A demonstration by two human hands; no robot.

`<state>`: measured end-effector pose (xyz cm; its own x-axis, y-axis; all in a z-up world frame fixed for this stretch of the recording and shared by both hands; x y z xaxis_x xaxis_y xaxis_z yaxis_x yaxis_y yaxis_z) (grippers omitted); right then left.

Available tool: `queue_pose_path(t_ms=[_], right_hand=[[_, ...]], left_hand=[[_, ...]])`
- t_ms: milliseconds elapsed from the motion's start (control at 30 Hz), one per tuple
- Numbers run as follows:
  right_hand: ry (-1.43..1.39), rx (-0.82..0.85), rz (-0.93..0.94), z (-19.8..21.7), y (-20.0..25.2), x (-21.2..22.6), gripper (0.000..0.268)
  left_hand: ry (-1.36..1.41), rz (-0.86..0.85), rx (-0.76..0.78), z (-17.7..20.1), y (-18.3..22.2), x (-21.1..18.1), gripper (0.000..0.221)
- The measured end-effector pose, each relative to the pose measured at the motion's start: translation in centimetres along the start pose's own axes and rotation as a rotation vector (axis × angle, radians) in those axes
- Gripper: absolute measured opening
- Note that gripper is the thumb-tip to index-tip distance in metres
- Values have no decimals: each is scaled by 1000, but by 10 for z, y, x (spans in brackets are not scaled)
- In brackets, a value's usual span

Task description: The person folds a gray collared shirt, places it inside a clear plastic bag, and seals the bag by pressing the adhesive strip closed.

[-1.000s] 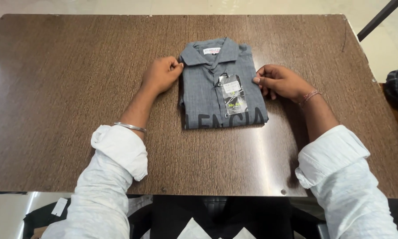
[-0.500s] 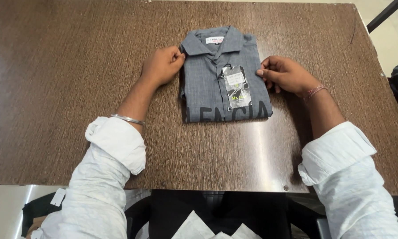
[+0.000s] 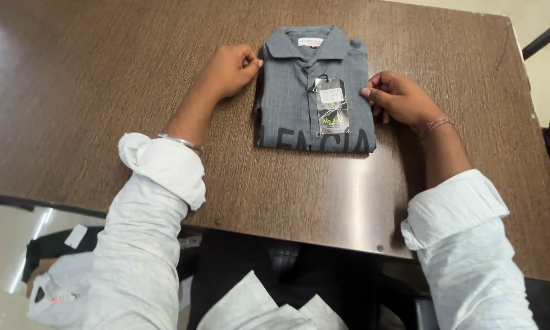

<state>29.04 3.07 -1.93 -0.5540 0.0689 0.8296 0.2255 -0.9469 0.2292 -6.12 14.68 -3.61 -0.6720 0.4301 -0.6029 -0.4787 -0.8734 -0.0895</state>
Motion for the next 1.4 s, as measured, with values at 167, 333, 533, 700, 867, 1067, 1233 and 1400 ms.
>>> queue_pose_path(t_ms=[167, 333, 533, 700, 867, 1067, 1233, 1400], right_hand=[[-7, 16, 20, -1, 3, 2, 23], [-37, 49, 70, 0, -4, -5, 21], [-78, 35, 70, 2, -9, -12, 23], [-139, 6, 81, 2, -2, -6, 26], [-5, -232, 145, 11, 17, -5, 28], [274, -577, 200, 19, 81, -27, 28], [334, -696, 194, 6, 117, -41, 28], [428, -662, 92, -1, 120, -41, 29]], left_hand=[[-58, 2, -115, 33, 38, -19, 24], [-39, -17, -318, 66, 128, -76, 23], [697, -355, -61, -17, 269, -103, 33], [1108, -109, 934, -213, 312, -58, 34], [896, 133, 662, -361, 309, -2, 29], [693, -72, 508, -380, 298, 7, 27], [783, 64, 541, -360, 275, 6, 27], [709, 216, 388, -380, 219, 62, 24]])
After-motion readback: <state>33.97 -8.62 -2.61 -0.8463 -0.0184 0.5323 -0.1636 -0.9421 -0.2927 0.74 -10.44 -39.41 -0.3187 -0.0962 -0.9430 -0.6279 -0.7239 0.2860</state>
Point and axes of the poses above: each hand's wrist, its own y-axis away from the middle knuckle, its own z-axis out of the back of the hand, x = y × z, the point moved 4 cm from there along -y, towards the middle knuckle, and after that the axes turned 11 degrees about x, right-handed, at the moved point
